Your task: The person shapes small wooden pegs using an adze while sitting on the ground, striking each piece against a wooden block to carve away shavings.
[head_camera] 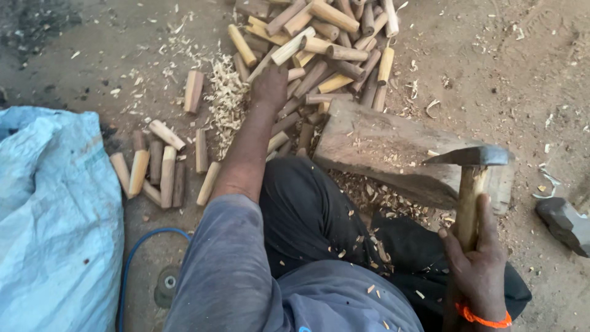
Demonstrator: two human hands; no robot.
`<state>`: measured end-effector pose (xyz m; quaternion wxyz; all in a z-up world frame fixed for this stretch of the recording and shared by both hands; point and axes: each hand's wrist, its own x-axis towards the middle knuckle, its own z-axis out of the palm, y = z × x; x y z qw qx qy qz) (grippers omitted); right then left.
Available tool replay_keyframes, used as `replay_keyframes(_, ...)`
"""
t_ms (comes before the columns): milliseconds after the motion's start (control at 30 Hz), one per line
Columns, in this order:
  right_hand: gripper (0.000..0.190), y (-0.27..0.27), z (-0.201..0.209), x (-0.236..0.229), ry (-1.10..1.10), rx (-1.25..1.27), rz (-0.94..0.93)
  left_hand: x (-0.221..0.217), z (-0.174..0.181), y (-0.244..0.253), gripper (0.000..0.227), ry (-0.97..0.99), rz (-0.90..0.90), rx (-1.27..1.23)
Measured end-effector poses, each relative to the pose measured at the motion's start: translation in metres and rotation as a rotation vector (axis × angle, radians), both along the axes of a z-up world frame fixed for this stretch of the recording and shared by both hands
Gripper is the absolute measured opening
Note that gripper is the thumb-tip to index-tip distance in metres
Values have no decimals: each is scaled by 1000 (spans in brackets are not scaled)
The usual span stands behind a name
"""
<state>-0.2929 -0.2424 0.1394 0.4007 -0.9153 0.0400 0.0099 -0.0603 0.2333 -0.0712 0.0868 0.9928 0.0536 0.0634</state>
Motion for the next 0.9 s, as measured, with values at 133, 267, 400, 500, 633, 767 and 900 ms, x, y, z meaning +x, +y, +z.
replay_keyframes(133, 89, -3, -4, -2, -65, -21, 46, 6, -1, -4, 27, 69, 235, -353)
replay_keyframes(267, 91, -3, -3, -2, 34, -27, -15, -26, 39, 0, 33, 7, 111, -383)
replay_keyframes(400, 89, 0, 0, 1, -41, 38, 53, -62, 92, -14, 55, -48, -4, -901)
replay_keyframes(500, 92, 2, 1, 5, 24, 77, 26, -78, 128, -34, 55, -89, -187, -1308)
replay_keyframes(633, 93, 0, 1, 3, 48, -50, 12, -91, 166, -63, 57, -31, -299, -1833)
replay_keyframes(767, 90, 3, 6, 5, 15, -55, 31, -87, 198, -98, 55, 97, -309, -2238)
replay_keyframes(900, 89, 7, 11, 2, 0, 17, 46, -69, 215, -139, 58, 81, -448, -2365)
